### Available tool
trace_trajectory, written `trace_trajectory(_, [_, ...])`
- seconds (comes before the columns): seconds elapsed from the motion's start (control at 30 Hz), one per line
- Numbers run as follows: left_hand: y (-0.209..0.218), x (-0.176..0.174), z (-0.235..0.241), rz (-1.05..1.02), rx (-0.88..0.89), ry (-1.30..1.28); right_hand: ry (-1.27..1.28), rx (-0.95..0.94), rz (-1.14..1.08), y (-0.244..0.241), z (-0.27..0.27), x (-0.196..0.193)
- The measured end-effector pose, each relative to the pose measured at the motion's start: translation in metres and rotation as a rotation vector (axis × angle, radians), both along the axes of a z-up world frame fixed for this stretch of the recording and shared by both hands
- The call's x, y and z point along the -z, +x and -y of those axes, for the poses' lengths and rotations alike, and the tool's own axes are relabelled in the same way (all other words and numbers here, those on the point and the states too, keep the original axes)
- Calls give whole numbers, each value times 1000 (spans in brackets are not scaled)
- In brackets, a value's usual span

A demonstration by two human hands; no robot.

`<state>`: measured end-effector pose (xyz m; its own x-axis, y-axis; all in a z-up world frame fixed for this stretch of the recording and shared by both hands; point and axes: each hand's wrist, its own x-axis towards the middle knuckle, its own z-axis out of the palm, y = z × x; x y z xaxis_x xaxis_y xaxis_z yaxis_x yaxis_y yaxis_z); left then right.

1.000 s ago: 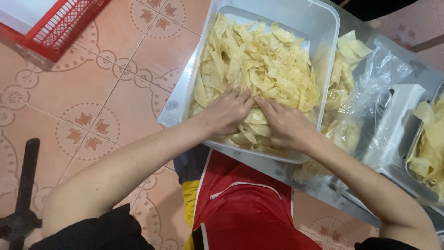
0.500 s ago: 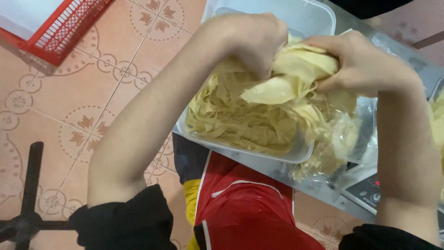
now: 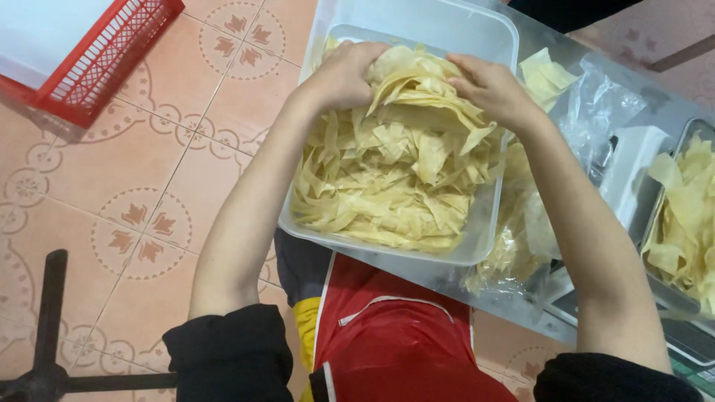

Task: Weighing and bagging crispy food items from a large container into smaller plastic bags.

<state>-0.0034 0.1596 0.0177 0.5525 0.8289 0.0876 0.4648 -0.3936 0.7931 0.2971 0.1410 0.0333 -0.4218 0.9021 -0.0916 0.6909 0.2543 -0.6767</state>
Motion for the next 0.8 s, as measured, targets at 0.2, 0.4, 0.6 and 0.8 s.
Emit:
trace_trajectory(0.2, [2, 5, 24, 126, -178, 332, 344, 312, 211, 3, 123, -102])
trace_trajectory(0.4, [5, 44, 32, -258, -190, 836, 151, 108, 599, 18, 206, -56])
trace_trajectory(0.6, [-55, 37, 50, -408, -68, 718, 251, 239, 447, 6, 218, -1])
trace_trajectory(0.8, [-99, 26, 81, -382, -51, 572, 201, 305, 659, -22, 197, 16])
